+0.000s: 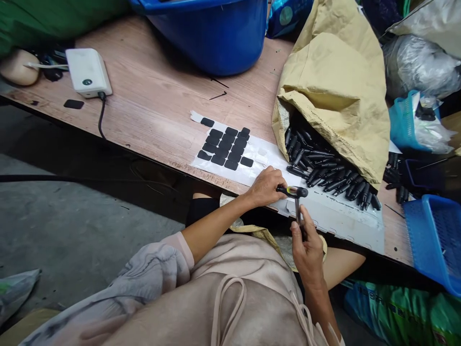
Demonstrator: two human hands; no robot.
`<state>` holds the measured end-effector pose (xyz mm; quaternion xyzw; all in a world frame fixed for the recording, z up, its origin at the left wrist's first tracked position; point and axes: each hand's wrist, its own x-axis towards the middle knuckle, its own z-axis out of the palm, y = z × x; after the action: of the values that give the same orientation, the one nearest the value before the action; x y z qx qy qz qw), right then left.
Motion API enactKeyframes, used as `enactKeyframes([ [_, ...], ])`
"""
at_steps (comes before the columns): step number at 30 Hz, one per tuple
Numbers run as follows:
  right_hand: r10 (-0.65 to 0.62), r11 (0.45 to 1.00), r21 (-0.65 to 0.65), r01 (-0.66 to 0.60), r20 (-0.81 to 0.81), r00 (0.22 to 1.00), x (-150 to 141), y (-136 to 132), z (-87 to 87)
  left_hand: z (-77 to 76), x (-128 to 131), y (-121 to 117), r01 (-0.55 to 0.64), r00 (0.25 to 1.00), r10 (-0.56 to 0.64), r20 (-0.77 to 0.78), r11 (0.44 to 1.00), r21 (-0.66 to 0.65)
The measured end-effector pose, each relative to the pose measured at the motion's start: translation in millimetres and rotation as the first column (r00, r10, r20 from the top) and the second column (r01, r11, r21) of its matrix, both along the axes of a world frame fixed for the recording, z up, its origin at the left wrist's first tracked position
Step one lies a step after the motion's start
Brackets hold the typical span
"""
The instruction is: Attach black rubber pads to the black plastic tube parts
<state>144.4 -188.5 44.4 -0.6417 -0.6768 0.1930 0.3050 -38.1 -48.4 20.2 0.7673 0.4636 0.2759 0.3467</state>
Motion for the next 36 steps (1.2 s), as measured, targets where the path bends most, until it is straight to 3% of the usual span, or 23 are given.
enactKeyframes([
  [3,0.064,0.997,0.045,-0.065,0.019,0.998,-6,3,2.2,0.6,1,0,-0.01,1.0,0.01,-0.011,1.0,-0.008],
  [8,0.024,0.977,0.208,-0.042,0.087,0.996,-12,6,3.5,1.7,1,0,0.002,1.0,-0.002,-0.023,1.0,0.022],
  [13,0.069,0.984,0.152,-0.092,0.153,0.986,-16,8,1.8,5.2,2,-1,-0.024,0.999,0.023,-0.046,1.0,-0.02],
  [19,-0.012,0.971,0.24,-0.021,0.134,0.991,-11,6,5.8,1.2,3,-1,-0.029,0.999,0.029,-0.027,1.0,-0.002],
  [25,-0.053,0.988,0.149,0.036,0.113,0.992,-7,3,-3.4,-4.3,4,-2,-0.067,0.998,0.067,-0.001,0.997,0.041],
  [30,-0.208,0.962,0.212,0.173,0.159,0.965,24,8,-4.2,-6.1,4,-3,-0.064,0.998,0.064,0.001,0.996,0.067],
  [33,-0.164,0.972,0.215,0.1,0.302,0.939,58,15,-4.9,-6.7,2,0,-0.053,0.999,0.053,0.003,0.994,0.094],
  [36,-0.103,0.976,0.219,-0.01,0.498,0.861,89,25,-6.7,-4.6,-1,-1,-0.016,0.999,0.01,0.039,0.985,0.17],
])
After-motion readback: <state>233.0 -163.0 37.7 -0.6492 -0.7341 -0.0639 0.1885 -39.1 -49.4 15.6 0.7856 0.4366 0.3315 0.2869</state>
